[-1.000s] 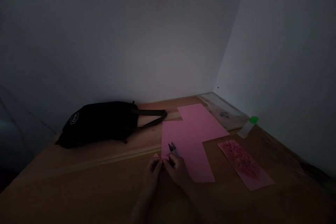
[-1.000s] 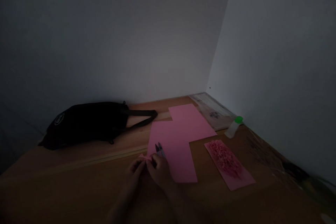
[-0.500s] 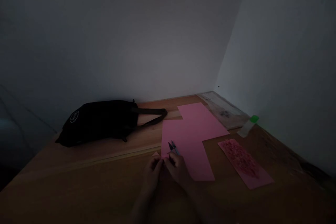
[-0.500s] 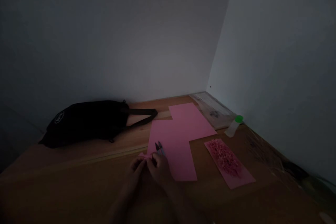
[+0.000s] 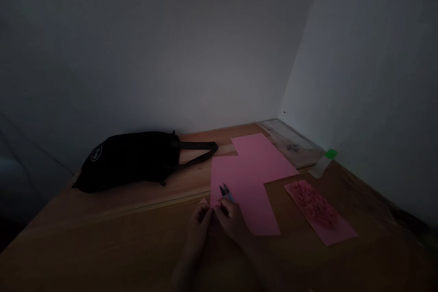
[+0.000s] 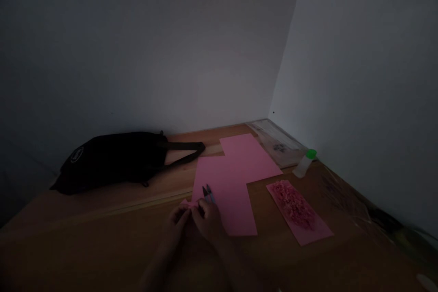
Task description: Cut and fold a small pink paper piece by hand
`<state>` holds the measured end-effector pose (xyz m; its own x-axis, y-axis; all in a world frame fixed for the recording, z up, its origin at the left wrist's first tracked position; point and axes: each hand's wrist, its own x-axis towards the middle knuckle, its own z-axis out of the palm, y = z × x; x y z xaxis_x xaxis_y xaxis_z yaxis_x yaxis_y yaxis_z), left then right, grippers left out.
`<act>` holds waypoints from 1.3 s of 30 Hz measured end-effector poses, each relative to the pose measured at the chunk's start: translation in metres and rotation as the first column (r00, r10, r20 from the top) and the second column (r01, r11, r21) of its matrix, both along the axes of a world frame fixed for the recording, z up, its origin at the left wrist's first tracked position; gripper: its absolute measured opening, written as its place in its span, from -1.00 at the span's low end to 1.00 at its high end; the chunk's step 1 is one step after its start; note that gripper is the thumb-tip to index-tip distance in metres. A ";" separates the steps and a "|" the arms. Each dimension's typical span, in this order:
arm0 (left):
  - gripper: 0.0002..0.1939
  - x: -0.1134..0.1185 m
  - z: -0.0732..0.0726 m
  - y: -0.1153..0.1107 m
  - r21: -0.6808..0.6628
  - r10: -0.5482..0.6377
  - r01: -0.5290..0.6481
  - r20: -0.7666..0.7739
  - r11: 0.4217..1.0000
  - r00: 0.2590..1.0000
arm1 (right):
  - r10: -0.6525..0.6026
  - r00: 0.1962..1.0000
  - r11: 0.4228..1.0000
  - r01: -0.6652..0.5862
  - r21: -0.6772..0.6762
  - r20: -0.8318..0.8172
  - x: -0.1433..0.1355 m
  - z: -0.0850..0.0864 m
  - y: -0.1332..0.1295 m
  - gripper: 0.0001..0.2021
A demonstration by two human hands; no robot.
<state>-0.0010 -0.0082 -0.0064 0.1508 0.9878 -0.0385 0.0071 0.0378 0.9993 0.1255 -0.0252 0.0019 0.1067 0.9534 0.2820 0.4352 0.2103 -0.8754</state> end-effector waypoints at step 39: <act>-0.77 0.001 -0.002 0.001 -0.009 0.022 -0.021 0.034 1.000 0.999 | 0.006 1.000 1.000 -0.007 -0.024 -0.004 0.000 0.003 -0.001 -0.77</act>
